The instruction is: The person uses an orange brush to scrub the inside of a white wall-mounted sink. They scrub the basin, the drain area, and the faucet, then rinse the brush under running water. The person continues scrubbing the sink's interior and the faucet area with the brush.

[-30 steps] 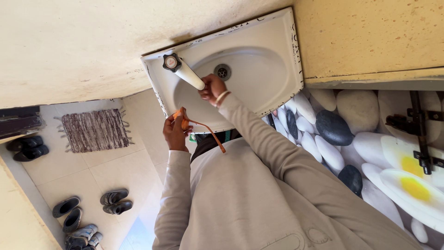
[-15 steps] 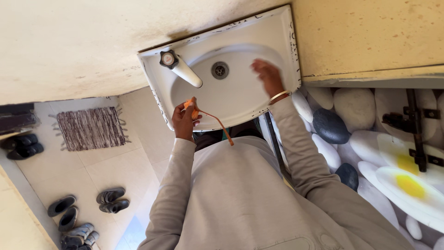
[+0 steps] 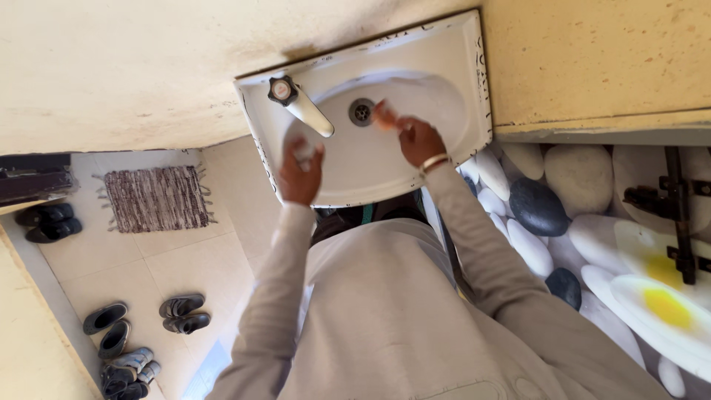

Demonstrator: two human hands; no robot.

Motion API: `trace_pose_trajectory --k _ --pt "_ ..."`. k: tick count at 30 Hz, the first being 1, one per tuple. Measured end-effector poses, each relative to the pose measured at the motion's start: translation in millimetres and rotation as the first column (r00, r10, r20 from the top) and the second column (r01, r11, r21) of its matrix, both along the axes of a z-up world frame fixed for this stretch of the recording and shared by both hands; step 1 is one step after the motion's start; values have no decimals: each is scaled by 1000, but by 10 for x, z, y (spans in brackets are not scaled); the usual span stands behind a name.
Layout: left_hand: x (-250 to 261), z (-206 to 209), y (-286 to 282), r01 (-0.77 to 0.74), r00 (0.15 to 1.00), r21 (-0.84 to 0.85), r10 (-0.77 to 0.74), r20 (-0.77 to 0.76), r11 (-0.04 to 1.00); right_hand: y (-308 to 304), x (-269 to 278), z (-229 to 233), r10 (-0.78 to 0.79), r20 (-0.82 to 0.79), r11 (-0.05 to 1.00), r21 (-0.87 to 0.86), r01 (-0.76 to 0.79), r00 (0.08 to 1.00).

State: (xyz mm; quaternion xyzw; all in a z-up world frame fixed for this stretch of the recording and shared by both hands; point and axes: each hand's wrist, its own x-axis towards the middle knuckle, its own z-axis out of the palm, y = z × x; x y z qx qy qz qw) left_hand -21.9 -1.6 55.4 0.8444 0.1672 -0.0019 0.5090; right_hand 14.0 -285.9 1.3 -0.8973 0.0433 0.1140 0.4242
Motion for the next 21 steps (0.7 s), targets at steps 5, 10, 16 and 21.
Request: trace_pose_trajectory --k 5,10,16,21 --pt "801 716 86 -15 985 430 -61 161 903 457 -5 -215 108 -122 986 -117 -122 987" --pt "1172 818 238 206 974 532 -120 -192 822 743 -144 -742 465 -288 855 390 -341 837" --pt "1183 648 498 444 834 602 -551 -8 663 557 67 -643 186 -233 971 -106 -216 954" --pt "1221 629 705 490 702 672 -708 73 555 739 -40 -648 466 -164 864 295 -407 870"
